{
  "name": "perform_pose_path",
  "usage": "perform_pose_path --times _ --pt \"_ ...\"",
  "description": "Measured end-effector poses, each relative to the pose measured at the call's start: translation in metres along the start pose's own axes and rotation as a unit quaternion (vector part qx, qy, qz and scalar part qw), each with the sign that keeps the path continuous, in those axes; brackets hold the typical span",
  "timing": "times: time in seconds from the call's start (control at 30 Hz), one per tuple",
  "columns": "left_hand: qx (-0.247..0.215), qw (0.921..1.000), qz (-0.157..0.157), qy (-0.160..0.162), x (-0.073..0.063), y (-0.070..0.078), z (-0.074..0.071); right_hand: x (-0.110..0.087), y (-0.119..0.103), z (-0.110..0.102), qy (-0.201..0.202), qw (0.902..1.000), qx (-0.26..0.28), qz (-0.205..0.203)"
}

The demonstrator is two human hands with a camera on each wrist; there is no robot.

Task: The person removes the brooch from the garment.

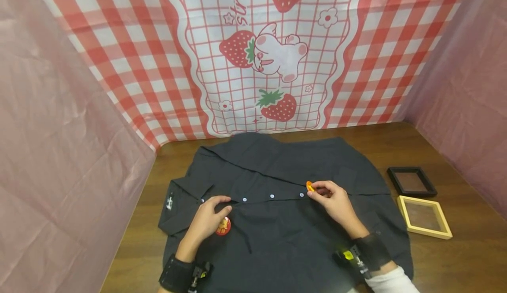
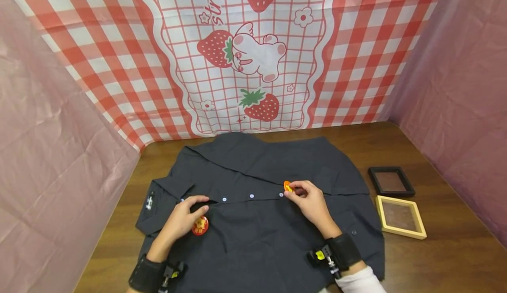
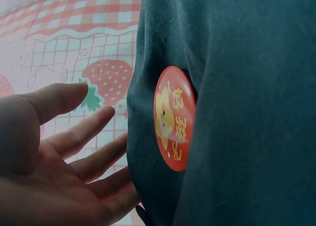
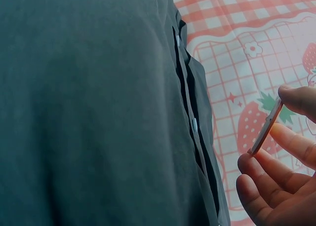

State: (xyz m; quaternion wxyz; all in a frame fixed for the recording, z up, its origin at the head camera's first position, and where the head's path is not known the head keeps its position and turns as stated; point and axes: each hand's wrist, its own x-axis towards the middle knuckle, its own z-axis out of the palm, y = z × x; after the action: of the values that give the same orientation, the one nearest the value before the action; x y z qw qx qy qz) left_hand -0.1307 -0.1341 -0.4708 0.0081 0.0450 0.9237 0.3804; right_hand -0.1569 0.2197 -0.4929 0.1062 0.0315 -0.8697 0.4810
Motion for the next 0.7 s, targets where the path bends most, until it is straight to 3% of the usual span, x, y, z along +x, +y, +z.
perform_pose_path --times 0.7 --pt "-0.006 0.9999 -0.011 0.002 -0.001 -0.002 -0.005 0.004 0.005 -0.014 0.024 0.9984 -0.050 -0.010"
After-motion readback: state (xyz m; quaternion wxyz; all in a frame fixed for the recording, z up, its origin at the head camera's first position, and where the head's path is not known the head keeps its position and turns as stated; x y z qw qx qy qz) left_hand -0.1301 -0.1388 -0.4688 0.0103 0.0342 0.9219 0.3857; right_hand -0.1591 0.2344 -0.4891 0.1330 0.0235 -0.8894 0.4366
